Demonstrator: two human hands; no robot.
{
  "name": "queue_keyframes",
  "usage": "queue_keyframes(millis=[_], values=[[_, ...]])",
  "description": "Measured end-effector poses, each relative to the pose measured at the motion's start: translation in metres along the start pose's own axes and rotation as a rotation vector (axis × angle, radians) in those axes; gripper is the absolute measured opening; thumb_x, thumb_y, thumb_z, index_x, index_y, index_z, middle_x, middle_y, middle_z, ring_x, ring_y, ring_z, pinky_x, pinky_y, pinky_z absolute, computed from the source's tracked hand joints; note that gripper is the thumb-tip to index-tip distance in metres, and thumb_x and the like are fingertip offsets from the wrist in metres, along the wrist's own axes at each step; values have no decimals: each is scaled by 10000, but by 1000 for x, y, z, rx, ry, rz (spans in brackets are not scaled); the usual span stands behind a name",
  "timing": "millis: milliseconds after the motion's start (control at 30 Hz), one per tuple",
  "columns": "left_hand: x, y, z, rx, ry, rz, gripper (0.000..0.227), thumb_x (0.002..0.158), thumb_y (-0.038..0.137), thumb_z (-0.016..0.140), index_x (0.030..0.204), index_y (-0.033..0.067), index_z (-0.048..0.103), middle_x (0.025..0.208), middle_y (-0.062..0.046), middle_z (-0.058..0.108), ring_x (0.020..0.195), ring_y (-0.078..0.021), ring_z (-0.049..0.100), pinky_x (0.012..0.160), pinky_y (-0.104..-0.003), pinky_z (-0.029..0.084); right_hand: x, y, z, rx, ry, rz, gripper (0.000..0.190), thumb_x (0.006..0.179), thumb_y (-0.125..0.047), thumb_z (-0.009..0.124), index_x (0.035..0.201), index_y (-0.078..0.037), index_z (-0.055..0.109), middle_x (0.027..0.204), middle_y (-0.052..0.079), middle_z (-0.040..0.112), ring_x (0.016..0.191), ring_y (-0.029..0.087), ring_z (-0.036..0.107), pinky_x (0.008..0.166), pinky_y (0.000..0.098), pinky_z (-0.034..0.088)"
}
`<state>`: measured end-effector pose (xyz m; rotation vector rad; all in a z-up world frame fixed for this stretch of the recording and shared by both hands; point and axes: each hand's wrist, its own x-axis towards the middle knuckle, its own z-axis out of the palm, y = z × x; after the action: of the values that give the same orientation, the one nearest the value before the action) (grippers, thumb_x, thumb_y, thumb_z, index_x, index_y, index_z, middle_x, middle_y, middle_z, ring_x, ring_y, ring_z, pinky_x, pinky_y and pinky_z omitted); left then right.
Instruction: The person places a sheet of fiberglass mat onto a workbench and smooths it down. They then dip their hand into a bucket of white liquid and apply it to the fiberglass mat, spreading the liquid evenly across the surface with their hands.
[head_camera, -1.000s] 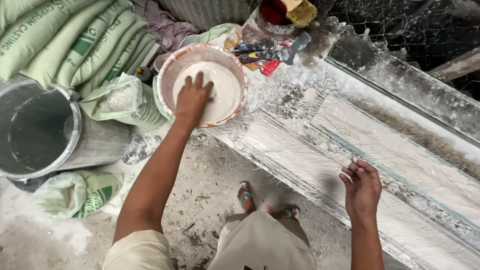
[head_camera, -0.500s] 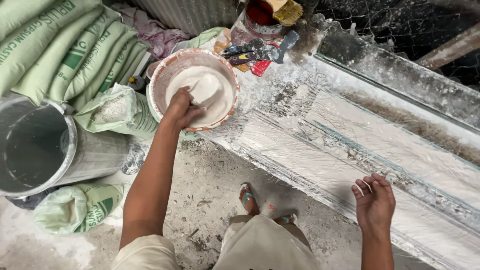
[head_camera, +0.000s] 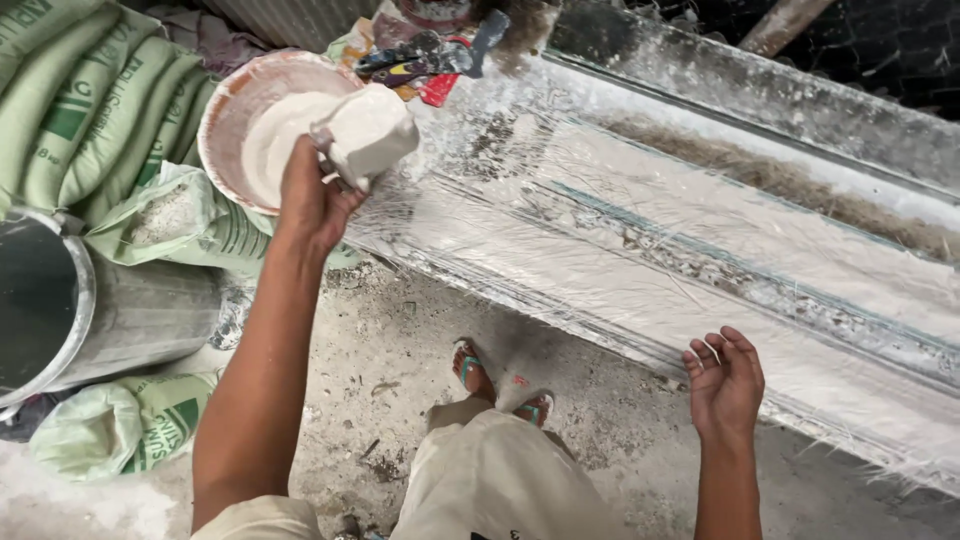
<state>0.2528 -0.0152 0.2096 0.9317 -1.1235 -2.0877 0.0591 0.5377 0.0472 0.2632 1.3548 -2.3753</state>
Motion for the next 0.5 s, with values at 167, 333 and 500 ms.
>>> queue_keyframes(millis=[167,333,500], values=[[-18,-48,24,109,-7,-40,438,904,382,639,1255,135,553,1166,-102,564,986,-226,559,705,-343,523,-25,14,-32,-44,5,43,164,1074,-113,543,1221,-92,611,1069,60,665,1008,228,658,910,416,538],[9,-116,1,169,5,2,367,934,355,690,1173,91,600,1126,-105,579,910,-207,582,629,-323,516,-57,17,-41,-57,71,24,150,1080,-113,533,1207,-101,612,1052,60,665,980,229,656,904,428,540],[32,-149,-25,250,47,62,392,929,280,688,1258,71,644,1035,-108,642,759,-162,648,558,-287,536,-83,22,-50,-17,140,-13,145,1090,-120,531,1207,-115,616,1059,44,671,991,224,658,899,411,533]])
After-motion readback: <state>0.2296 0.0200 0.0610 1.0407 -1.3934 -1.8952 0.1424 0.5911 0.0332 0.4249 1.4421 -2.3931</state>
